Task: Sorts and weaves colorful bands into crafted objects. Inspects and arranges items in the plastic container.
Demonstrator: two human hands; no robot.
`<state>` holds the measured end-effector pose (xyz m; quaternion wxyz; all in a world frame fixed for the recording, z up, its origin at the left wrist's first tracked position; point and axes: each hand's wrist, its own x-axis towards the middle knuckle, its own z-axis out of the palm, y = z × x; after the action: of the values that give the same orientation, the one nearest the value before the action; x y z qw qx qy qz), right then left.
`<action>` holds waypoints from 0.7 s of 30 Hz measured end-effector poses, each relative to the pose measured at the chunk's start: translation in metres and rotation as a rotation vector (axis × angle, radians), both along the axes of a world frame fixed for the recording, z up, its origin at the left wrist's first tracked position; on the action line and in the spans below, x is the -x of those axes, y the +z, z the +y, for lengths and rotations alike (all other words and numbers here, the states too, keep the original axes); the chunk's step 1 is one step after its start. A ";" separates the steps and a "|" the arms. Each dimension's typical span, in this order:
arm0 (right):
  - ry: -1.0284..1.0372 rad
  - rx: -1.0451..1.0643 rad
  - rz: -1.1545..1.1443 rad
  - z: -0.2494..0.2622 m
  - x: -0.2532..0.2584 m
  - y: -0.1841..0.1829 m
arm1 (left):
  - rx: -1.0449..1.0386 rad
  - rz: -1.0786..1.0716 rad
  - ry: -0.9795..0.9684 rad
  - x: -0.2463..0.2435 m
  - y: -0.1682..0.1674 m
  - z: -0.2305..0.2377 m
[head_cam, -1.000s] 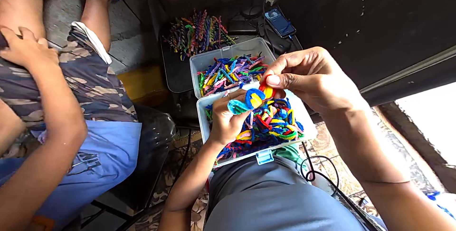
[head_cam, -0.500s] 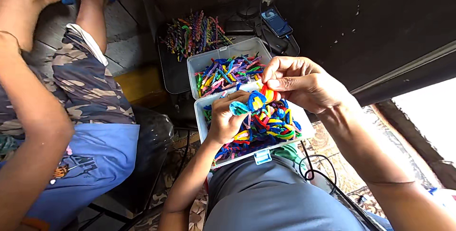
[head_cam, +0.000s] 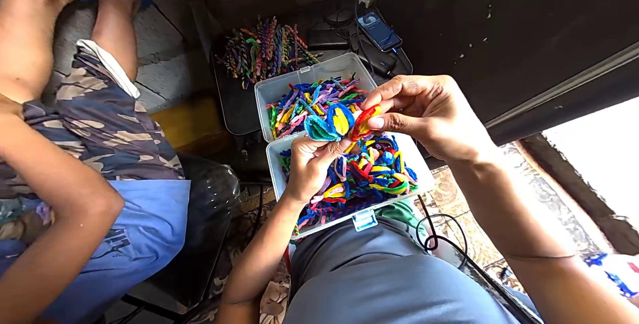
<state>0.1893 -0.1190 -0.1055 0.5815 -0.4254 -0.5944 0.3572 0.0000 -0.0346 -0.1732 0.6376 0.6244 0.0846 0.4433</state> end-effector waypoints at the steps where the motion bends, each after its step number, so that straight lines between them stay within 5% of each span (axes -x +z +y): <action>1: -0.017 -0.009 -0.012 0.000 0.001 0.000 | 0.017 0.005 0.003 0.000 0.000 0.000; 21: 0.007 -0.140 -0.181 0.016 0.007 0.010 | 0.178 -0.072 -0.183 0.003 0.002 0.003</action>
<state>0.1819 -0.1027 -0.0957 0.5526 -0.4122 -0.6694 0.2768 -0.0027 -0.0313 -0.1717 0.7307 0.5543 0.0433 0.3962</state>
